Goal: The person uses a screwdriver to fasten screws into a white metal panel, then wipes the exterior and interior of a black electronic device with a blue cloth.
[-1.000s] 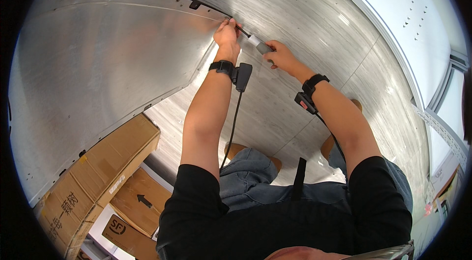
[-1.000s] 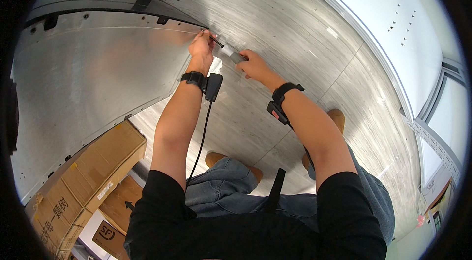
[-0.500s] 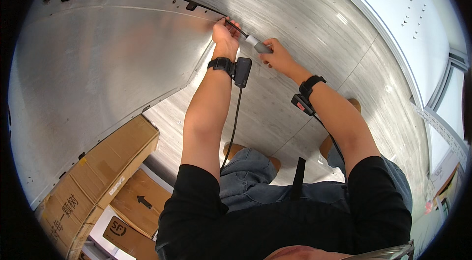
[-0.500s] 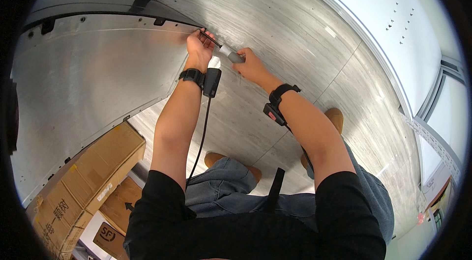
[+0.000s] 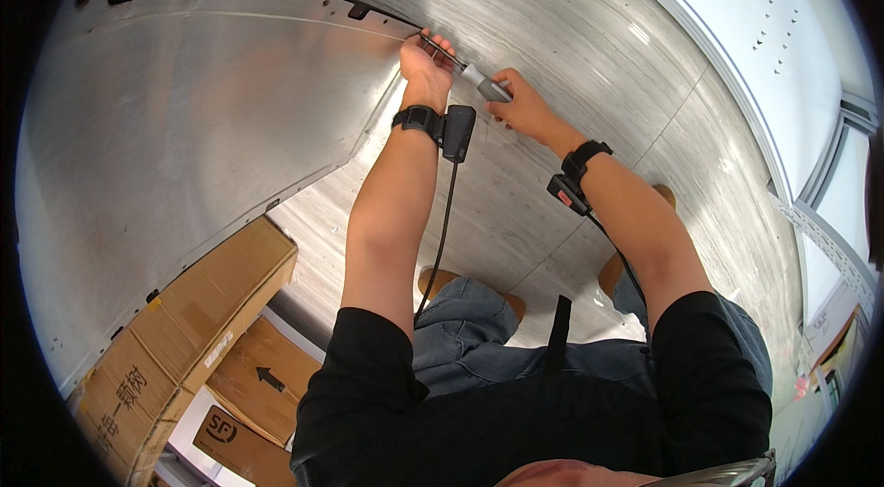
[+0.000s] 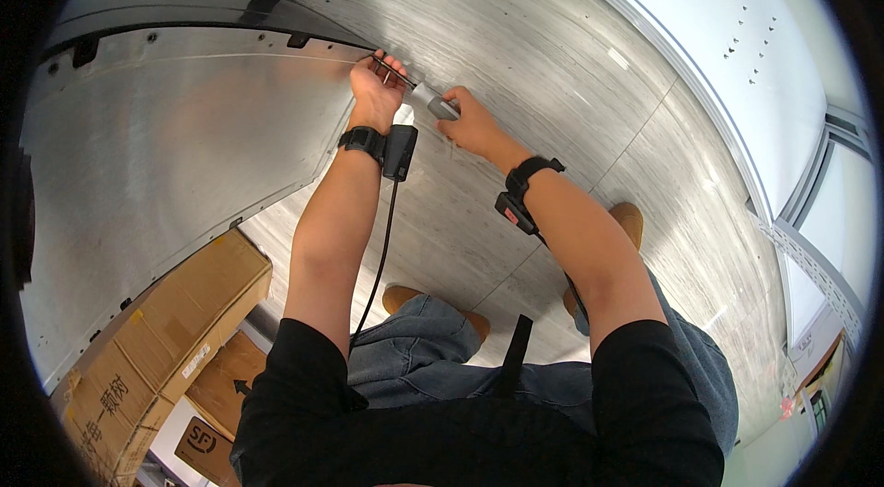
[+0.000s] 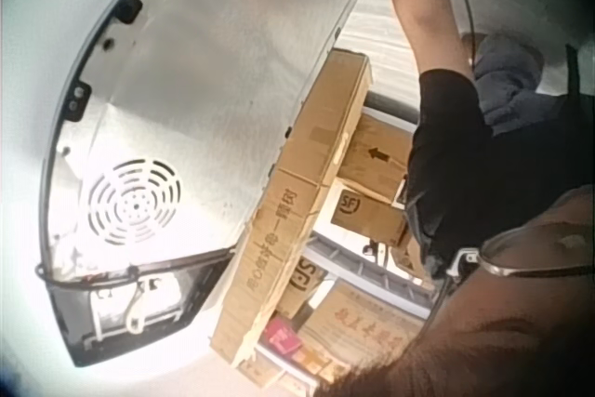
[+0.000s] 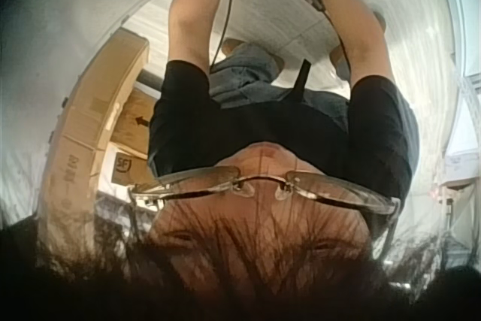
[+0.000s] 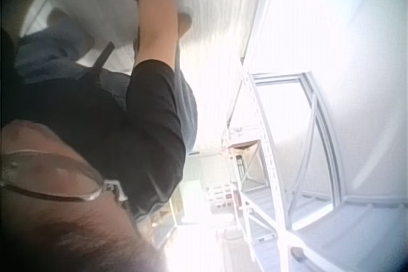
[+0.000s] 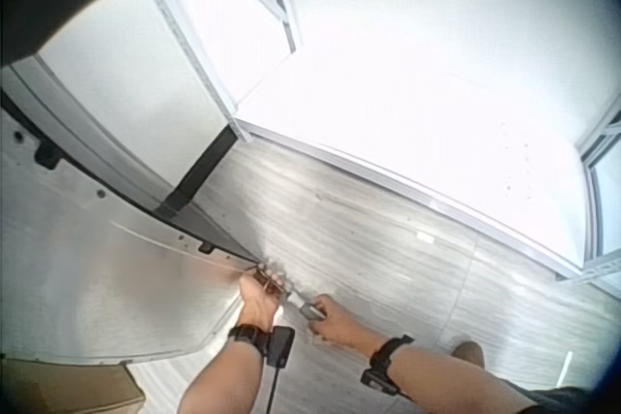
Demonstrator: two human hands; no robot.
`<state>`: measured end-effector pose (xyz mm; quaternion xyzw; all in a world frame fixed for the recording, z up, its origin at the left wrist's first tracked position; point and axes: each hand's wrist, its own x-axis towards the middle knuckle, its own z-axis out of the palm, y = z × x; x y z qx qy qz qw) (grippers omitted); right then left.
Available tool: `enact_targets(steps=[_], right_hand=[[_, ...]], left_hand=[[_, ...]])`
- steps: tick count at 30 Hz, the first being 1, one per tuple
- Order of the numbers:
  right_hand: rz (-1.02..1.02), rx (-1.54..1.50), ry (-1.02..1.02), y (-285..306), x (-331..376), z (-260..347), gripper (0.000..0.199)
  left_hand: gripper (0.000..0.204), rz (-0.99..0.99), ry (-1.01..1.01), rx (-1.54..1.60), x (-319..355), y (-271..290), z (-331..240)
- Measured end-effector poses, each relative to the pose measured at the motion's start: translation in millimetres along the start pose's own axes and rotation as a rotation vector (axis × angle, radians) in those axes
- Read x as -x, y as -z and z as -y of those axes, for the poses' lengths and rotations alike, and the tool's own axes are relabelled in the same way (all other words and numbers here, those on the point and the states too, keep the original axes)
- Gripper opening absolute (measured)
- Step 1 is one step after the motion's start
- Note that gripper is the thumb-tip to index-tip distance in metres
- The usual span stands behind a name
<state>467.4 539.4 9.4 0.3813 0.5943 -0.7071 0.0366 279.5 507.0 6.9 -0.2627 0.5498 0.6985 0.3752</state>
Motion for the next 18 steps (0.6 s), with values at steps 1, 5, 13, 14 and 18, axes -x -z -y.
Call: enact_targets(steps=[1, 5, 13, 14, 18], right_hand=[[-0.026, 0.032, 0.049, -0.6, -0.8, -3.0, 0.044], [-0.051, -0.211, -0.089, -0.3, -8.4, -8.0, 0.045], [-0.138, 0.092, 0.112, -1.1, -5.0, -9.1, 0.047], [-0.106, 0.068, 0.077, -0.1, -4.0, -6.6, 0.048], [-0.008, 0.025, -0.05, 4.2, 7.2, 16.4, 0.05]], left_hand=[[0.022, -0.004, 0.0, 0.007, 0.6, -0.7, 0.2], [0.022, -0.013, 0.015, 0.021, 2.5, -2.5, 0.2], [0.021, -0.015, 0.019, 0.025, 3.7, -3.3, -0.3], [0.021, -0.001, 0.015, 0.02, 4.0, -2.6, -0.3], [0.021, 0.037, 0.004, 0.021, 1.7, 3.3, -1.4]])
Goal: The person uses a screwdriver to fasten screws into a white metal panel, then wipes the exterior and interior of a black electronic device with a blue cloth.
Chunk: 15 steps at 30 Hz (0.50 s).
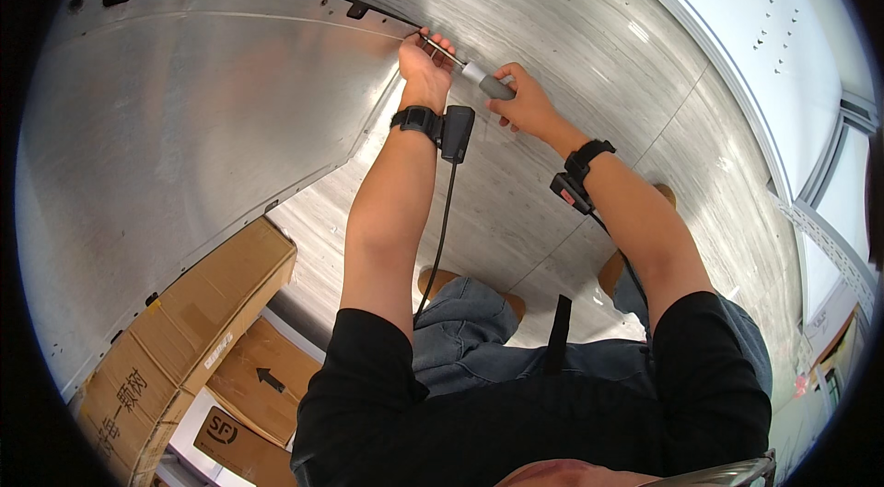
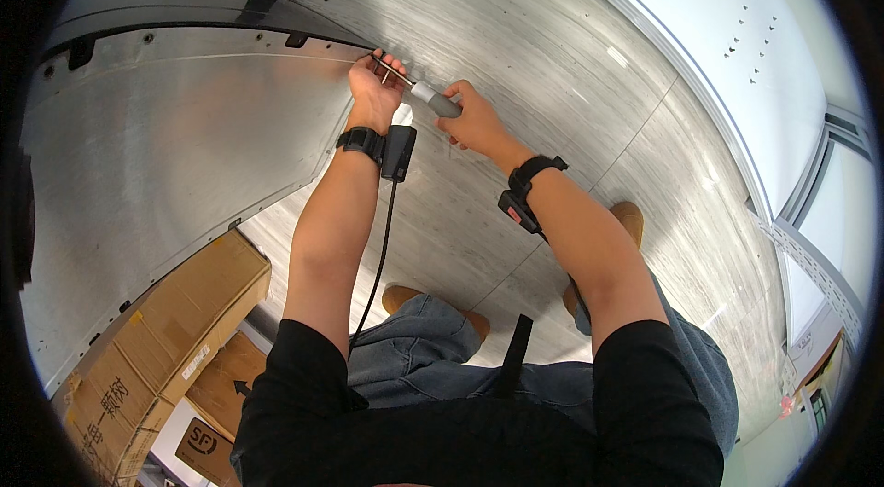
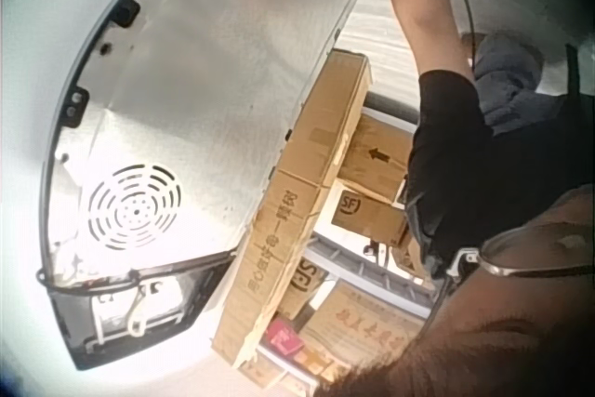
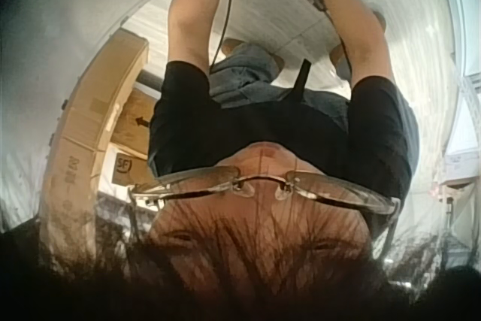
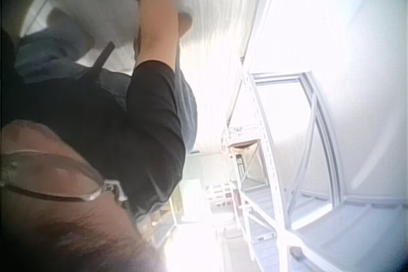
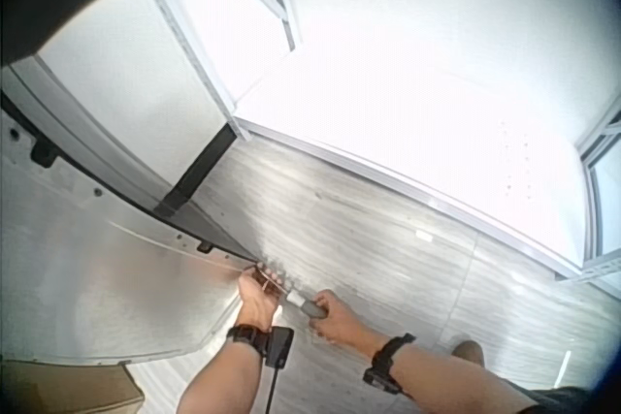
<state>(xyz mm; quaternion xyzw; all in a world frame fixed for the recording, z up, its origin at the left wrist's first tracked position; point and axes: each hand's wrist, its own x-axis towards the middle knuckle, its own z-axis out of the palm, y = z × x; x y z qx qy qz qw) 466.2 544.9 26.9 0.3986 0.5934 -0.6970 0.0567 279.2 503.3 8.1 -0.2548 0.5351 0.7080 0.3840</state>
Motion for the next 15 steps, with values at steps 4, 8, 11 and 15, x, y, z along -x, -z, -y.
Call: enact_targets(steps=[4, 8, 11, 15], right_hand=[[-0.065, -0.146, -0.029, 0.2, -9.5, -10.6, 0.047], [-0.078, -0.118, -0.001, -0.8, -18.9, -23.5, 0.051], [0.019, -0.023, 0.018, 5.3, -15.3, -18.7, 0.046], [-0.034, -0.001, 0.08, 2.4, -5.5, -13.7, 0.044]], left_hand=[[0.022, -0.019, -0.004, -0.031, 5.6, -3.9, -0.3], [0.023, -0.025, -0.011, -0.029, 3.3, -4.0, 1.7], [0.023, -0.024, -0.011, -0.014, 1.5, -2.7, 1.7], [0.022, -0.031, -0.003, -0.004, 1.6, -1.5, 1.3]])
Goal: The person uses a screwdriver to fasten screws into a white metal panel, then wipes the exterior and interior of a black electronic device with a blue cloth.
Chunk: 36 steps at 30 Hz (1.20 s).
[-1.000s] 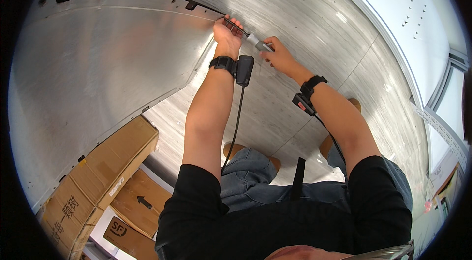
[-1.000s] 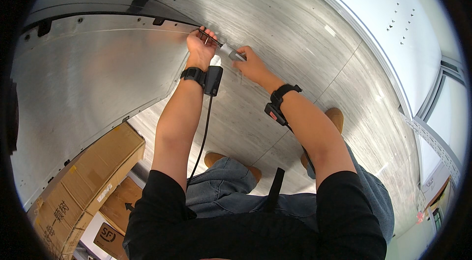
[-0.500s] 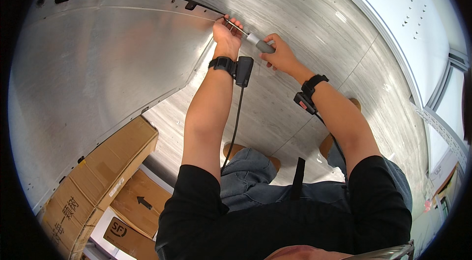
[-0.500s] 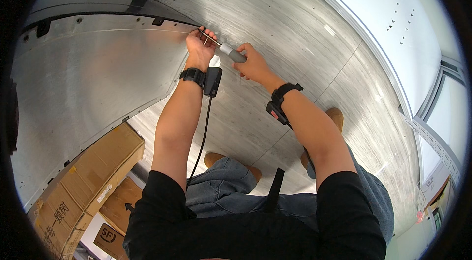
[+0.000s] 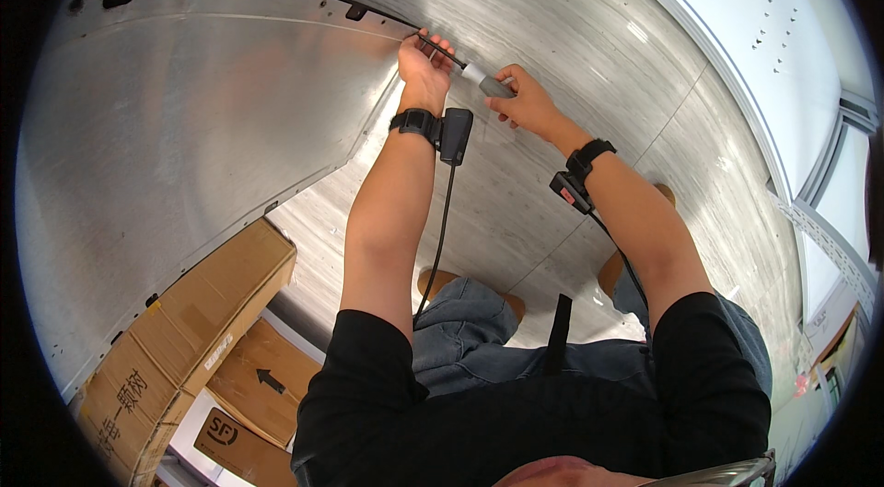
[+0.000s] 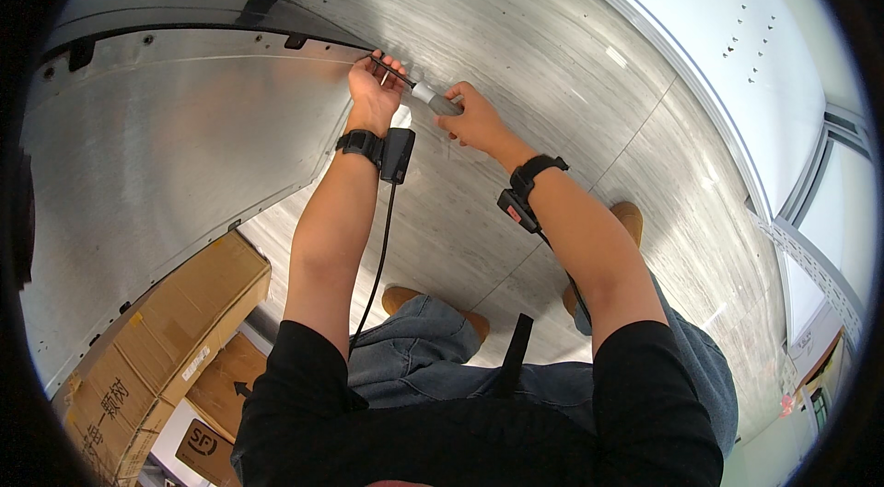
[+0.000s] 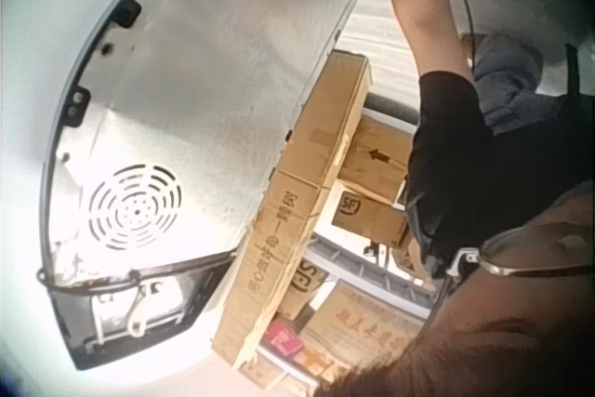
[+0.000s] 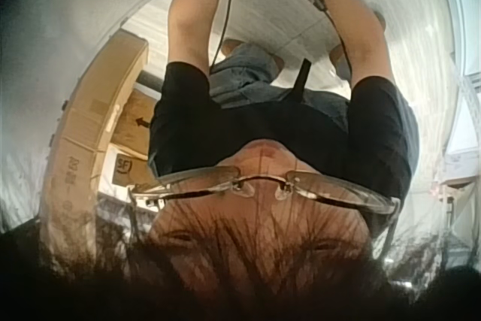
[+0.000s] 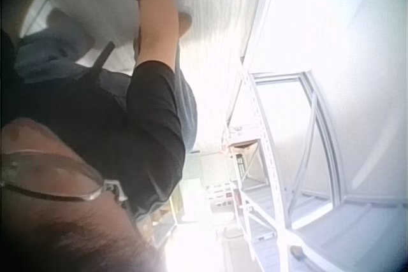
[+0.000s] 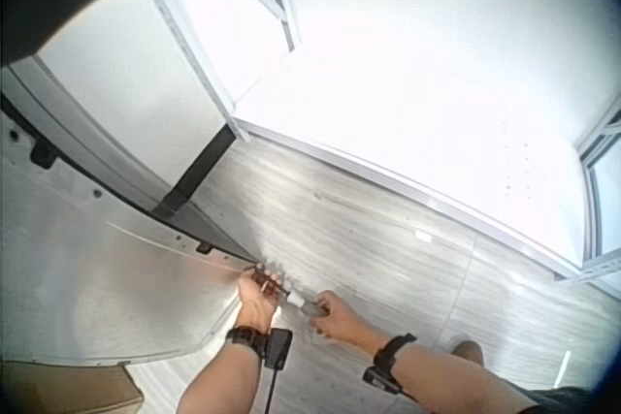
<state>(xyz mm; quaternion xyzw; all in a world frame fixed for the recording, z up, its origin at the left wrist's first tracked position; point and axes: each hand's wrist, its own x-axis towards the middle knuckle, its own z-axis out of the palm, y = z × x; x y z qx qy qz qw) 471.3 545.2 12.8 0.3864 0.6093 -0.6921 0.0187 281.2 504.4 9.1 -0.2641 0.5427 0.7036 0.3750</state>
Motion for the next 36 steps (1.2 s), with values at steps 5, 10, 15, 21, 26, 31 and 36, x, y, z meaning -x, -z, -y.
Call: enact_targets(steps=[5, 10, 15, 21, 26, 31, 36], right_hand=[[-0.022, -0.176, -0.129, 0.9, -7.8, -0.6, 0.045], [0.062, -0.031, -0.095, 2.5, -9.1, 3.4, 0.044], [0.043, -0.037, -0.123, 1.0, -6.8, 7.7, 0.046], [-0.019, -0.102, -0.093, 0.0, -11.1, -3.5, 0.042], [-0.016, -0.061, -0.053, 2.5, -6.5, 1.3, 0.033], [-0.016, -0.076, -0.073, 2.1, -4.0, 2.5, 0.033], [-0.027, -0.104, -0.086, 4.8, -8.0, -1.2, 0.035]], left_hand=[[0.022, 0.036, -0.007, 0.0, -0.6, 0.1, 1.7], [0.022, 0.029, -0.015, 0.028, -2.4, 1.1, 2.8], [0.023, 0.046, -0.02, -0.009, -1.6, 3.0, 1.9], [0.023, 0.022, -0.018, -0.009, -1.3, 1.0, 2.8], [0.023, 0.03, -0.018, 0.0, -0.1, 0.8, 2.3], [0.023, 0.039, -0.012, 0.0, -0.1, 1.8, 1.1], [0.023, 0.052, -0.013, -0.006, -0.4, 2.4, 1.5]])
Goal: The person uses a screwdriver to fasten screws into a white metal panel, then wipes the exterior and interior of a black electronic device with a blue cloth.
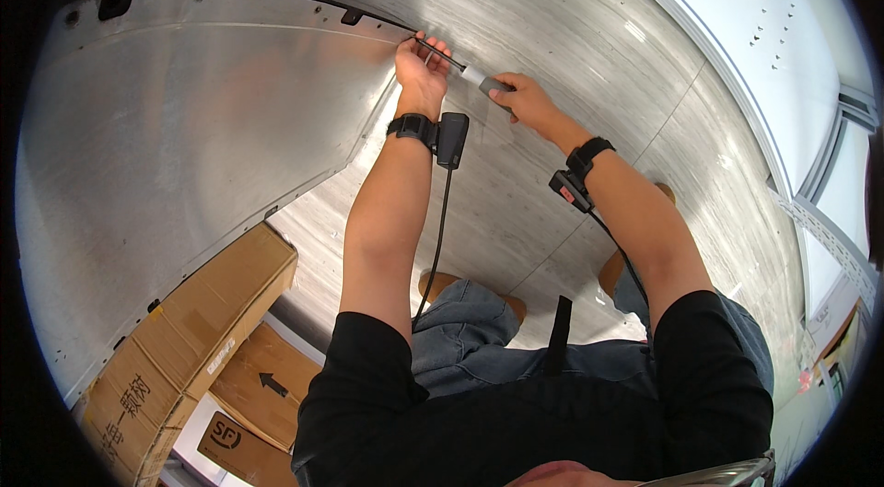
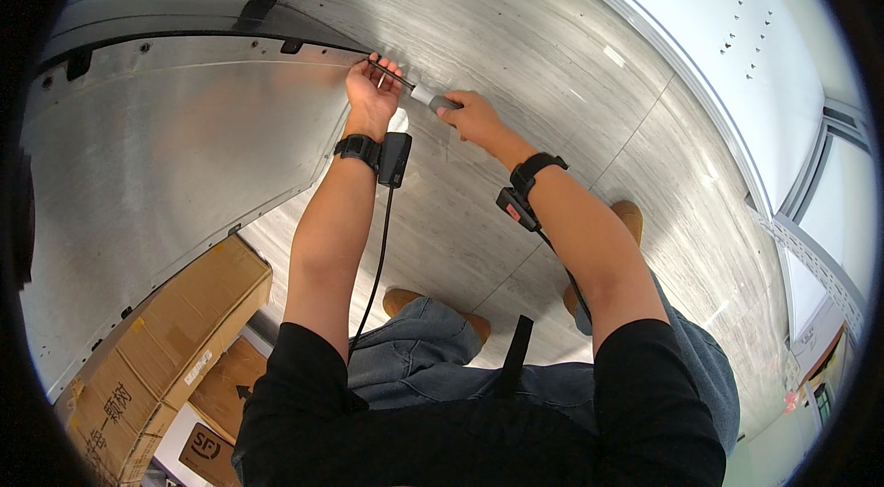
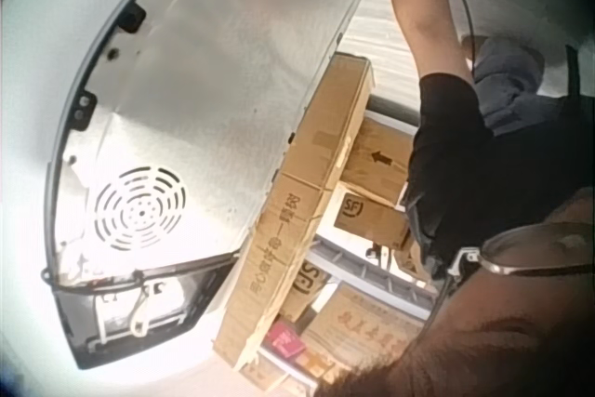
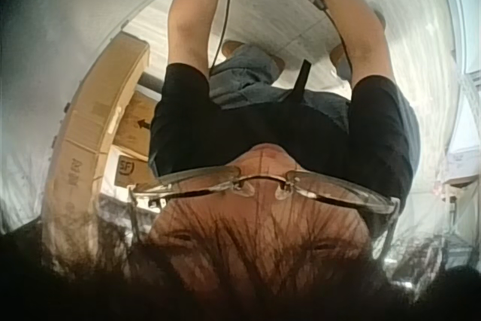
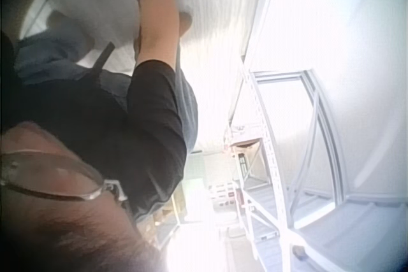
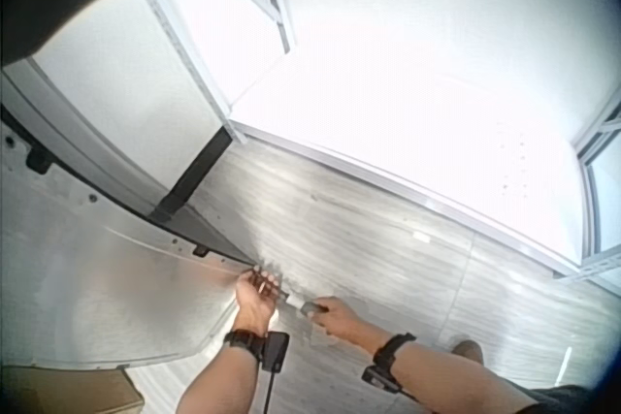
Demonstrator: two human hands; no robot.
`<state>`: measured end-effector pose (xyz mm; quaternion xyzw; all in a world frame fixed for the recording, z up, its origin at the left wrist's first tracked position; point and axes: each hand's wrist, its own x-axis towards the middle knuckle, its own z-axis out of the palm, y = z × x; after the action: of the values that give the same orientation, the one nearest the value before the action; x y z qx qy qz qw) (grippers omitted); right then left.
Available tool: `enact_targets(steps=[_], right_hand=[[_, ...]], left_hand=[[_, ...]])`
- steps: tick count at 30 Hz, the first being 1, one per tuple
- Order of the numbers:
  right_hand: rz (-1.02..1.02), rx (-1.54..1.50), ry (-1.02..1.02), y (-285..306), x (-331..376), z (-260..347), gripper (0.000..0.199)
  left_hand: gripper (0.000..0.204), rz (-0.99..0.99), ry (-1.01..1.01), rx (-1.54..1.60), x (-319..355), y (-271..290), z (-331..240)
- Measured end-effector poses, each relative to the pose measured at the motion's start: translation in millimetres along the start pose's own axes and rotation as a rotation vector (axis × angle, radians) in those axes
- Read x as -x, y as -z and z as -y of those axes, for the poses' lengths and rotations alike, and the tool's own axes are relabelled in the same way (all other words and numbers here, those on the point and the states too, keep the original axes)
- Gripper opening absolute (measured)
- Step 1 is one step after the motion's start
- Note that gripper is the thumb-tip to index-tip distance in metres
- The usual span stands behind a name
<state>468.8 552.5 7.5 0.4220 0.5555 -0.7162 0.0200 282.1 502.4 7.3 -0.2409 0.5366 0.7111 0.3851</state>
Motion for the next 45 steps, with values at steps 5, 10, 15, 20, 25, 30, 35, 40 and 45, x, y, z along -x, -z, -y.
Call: enact_targets(steps=[5, 10, 15, 20, 25, 30, 35, 40, 45], right_hand=[[-0.038, 0.105, 0.123, 3.7, -2.1, -3.2, 0.037], [-0.023, 0.133, 0.127, 7.3, -3.8, -2.6, 0.036], [0.043, -0.044, -0.03, 9.2, -4.5, 2.2, 0.038], [0.05, -0.05, -0.042, 8.8, -3.5, 6.0, 0.036], [-0.056, 0.171, 0.066, 8.7, -14.7, -5.1, 0.034], [-0.026, 0.388, 0.219, 8.6, -12.6, -6.5, 0.044], [-0.1, 0.393, 0.277, 4.3, -10.0, -12.2, 0.047], [-0.116, 0.468, 0.275, 4.6, -21.9, -22.2, 0.046], [-0.05, 0.366, 0.195, -1.5, -3.5, 1.7, 0.049]], left_hand=[[0.024, -0.02, -0.002, 0.013, 4.0, -1.0, -0.3], [0.026, -0.02, -0.005, 0.028, 5.8, -1.4, 0.5], [0.025, -0.018, -0.01, 0.01, 4.8, -0.7, 0.9], [0.024, -0.011, -0.017, 0.006, 4.0, 0.4, 1.4], [0.024, -0.013, 0.0, 0.009, 4.0, -0.2, 0.4], [0.023, -0.006, 0.007, 0.03, 2.7, 1.6, -0.8], [0.022, -0.016, 0.002, 0.022, 3.9, -0.3, -1.9], [0.021, -0.015, 0.006, 0.027, 6.2, -2.9, -0.3], [0.021, -0.007, 0.006, 0.024, 3.4, 2.2, -2.1]])
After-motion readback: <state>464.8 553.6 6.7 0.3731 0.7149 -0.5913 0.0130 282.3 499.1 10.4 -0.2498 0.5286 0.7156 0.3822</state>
